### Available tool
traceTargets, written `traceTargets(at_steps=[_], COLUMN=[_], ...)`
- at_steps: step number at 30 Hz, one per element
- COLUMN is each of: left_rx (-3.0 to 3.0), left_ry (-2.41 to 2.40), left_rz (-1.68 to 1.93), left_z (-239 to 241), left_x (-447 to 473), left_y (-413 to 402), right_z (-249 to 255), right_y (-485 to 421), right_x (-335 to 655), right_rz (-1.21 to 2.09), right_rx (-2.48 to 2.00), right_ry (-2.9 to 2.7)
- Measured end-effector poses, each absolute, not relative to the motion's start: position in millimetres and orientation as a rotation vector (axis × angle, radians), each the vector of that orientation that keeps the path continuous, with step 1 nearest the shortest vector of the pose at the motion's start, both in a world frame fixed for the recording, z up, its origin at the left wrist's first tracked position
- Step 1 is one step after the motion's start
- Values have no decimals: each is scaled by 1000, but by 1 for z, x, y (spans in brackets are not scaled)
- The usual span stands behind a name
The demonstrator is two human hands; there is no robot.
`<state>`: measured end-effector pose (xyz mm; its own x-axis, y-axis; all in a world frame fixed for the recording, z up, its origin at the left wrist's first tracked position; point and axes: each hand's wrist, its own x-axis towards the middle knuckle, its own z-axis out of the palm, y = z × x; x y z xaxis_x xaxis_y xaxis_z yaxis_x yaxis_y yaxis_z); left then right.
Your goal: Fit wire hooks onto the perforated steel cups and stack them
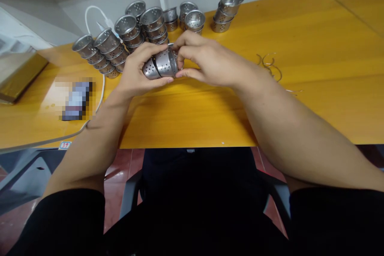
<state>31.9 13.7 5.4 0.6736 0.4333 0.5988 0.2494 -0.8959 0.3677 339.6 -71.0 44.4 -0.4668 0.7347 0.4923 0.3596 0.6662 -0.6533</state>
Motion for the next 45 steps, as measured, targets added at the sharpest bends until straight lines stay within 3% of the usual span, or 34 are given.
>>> traceTargets(at_steps=[13, 17, 26, 30, 35, 45], left_rx=[2597, 2368, 2220, 2267, 2352, 2332], left_ry=[508, 643, 617, 574, 597, 610], left_rz=[1220, 1453, 1664, 1614, 1449, 1474], left_z=[3, -11, -31, -29, -25, -31], left_x=[23, 25, 30, 33, 38, 32], left_y=[21, 39, 62, 57, 46, 53], right_z=[54, 41, 23, 41, 50, 38], right_y=[-81, -60, -34, -64, -91, -85], right_x=[355, 377, 397, 378, 333, 310], right_rz=[402, 166, 287, 173, 201, 105], right_rx=[-845, -1269, -1690, -1463, -1050, -1251], right_ry=[-2149, -2197, -2403, -2107, -2188, -2087])
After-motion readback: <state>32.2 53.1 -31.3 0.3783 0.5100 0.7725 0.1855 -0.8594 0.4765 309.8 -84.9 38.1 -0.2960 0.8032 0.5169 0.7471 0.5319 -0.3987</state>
